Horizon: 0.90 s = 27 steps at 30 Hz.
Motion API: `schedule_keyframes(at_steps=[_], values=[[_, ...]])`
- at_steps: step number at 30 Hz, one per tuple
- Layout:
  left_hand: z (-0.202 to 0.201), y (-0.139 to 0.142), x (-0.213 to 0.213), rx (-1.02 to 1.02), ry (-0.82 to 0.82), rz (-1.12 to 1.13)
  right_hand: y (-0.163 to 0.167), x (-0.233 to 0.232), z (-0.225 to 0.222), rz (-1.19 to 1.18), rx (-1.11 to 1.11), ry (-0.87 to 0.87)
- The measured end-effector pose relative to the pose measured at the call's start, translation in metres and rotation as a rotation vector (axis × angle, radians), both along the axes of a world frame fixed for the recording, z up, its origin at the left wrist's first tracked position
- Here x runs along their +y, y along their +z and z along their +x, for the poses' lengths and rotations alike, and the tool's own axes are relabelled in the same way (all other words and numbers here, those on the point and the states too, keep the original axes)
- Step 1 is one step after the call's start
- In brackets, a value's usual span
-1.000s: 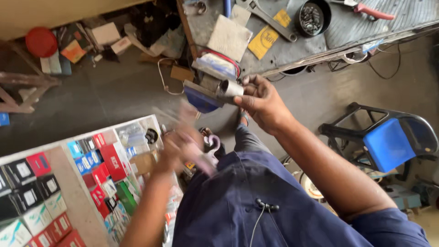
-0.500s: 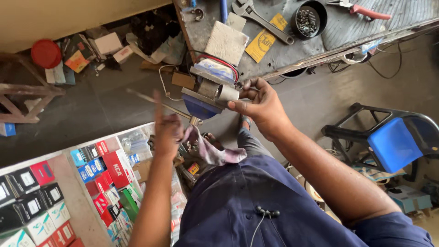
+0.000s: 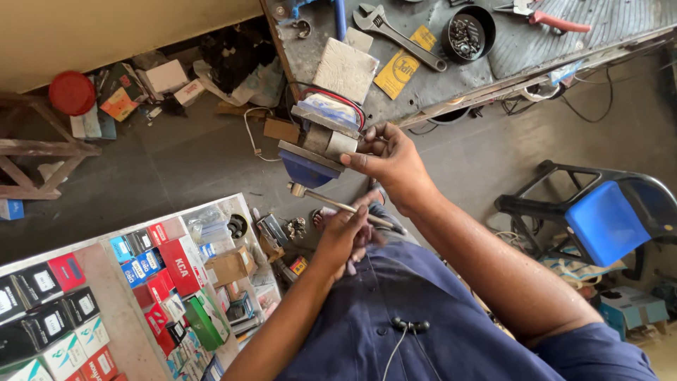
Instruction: The person cleans a cylindrical metal component at a workbench. They use a small screwdriver-like tool inside the cylinder, then repeatedly wipe the part and their hands with a rag, at one point drawing the rag along a long rod through the part, and continue wiping the component.
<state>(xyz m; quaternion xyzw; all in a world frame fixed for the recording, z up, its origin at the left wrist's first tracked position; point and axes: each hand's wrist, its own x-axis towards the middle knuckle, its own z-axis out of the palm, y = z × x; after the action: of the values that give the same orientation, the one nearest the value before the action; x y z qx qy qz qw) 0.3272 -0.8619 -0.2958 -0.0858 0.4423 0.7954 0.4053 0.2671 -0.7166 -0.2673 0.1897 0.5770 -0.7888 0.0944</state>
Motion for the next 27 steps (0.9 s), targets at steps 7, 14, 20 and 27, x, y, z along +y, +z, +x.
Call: schedule_keyframes(at_steps=[7,14,20,27], values=[[-0.079,-0.002,-0.047,-0.027,0.627,-0.092,0.003,0.002,0.0,-0.005,-0.011,-0.011],[-0.072,0.042,-0.072,0.115,0.824,-0.191,0.005,0.0,-0.002,-0.084,-0.015,-0.035],[-0.107,0.04,-0.084,-0.074,0.888,0.062,-0.003,0.009,-0.002,-0.024,-0.055,-0.014],[-0.062,0.062,-0.067,0.22,0.839,-0.282,-0.017,0.012,0.004,-0.07,-0.021,-0.04]])
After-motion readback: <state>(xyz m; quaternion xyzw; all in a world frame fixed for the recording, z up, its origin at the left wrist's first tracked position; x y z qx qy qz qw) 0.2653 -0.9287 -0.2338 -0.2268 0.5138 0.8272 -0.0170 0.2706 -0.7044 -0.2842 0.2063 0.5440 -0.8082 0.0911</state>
